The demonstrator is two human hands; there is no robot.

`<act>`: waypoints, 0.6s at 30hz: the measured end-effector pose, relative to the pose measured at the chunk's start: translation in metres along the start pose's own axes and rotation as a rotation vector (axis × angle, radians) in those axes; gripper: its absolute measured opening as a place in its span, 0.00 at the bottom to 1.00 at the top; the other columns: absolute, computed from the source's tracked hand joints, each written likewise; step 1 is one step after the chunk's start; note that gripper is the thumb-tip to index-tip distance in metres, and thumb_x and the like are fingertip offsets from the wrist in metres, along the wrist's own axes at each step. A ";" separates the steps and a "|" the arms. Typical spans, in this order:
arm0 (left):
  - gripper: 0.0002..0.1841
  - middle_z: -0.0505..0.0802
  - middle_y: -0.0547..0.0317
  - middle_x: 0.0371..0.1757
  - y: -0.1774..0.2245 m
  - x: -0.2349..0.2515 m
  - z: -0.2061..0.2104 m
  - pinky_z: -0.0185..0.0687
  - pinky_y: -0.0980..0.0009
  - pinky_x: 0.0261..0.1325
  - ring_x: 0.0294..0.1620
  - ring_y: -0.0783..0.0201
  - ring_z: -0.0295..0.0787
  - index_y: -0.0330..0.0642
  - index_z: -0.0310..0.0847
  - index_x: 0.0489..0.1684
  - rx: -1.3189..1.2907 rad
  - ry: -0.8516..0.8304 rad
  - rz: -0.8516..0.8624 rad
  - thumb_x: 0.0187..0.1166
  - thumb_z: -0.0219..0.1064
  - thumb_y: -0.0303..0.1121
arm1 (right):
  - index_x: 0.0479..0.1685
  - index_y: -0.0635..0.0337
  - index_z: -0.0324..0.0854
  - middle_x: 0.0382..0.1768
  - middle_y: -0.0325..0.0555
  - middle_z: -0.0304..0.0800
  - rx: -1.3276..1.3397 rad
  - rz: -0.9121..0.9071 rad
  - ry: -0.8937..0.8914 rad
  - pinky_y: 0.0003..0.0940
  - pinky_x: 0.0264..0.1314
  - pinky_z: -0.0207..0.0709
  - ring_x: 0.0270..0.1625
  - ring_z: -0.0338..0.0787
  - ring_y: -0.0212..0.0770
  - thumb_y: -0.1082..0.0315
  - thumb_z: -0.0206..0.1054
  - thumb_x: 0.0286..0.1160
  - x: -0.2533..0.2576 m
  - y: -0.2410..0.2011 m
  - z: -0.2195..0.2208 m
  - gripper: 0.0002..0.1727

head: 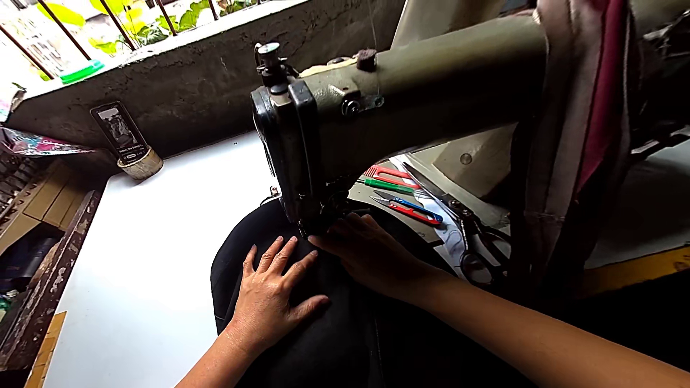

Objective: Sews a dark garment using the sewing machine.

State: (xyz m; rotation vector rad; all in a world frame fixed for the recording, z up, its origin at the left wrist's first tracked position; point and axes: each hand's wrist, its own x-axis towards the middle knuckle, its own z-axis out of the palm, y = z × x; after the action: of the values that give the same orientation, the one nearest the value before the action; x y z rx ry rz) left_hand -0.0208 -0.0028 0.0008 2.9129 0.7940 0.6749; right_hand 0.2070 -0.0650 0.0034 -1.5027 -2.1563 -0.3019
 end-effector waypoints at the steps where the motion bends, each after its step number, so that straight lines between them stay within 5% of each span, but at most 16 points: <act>1: 0.31 0.87 0.58 0.76 -0.001 0.002 0.001 0.63 0.34 0.81 0.82 0.52 0.78 0.55 0.87 0.71 -0.039 0.024 -0.036 0.81 0.56 0.64 | 0.62 0.44 0.91 0.43 0.48 0.86 0.013 0.008 0.007 0.46 0.45 0.74 0.48 0.84 0.53 0.74 0.64 0.69 0.000 0.000 0.000 0.23; 5: 0.17 0.92 0.58 0.63 -0.001 0.016 0.004 0.71 0.44 0.72 0.69 0.54 0.85 0.47 0.91 0.61 -0.107 0.091 -0.135 0.83 0.62 0.41 | 0.58 0.46 0.93 0.44 0.49 0.86 0.033 0.018 0.022 0.46 0.47 0.76 0.49 0.84 0.53 0.73 0.64 0.69 -0.002 0.000 0.002 0.21; 18: 0.18 0.93 0.53 0.58 0.004 0.014 0.012 0.67 0.37 0.70 0.64 0.50 0.87 0.62 0.94 0.60 0.074 0.153 0.006 0.80 0.59 0.44 | 0.61 0.45 0.91 0.42 0.46 0.85 -0.010 0.023 0.042 0.43 0.45 0.74 0.47 0.84 0.50 0.71 0.59 0.70 -0.003 0.000 0.003 0.23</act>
State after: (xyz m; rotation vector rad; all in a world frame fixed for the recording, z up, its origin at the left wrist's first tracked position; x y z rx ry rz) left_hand -0.0027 0.0018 -0.0041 2.9583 0.8414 0.8972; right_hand 0.2068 -0.0658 -0.0008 -1.5124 -2.1058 -0.3335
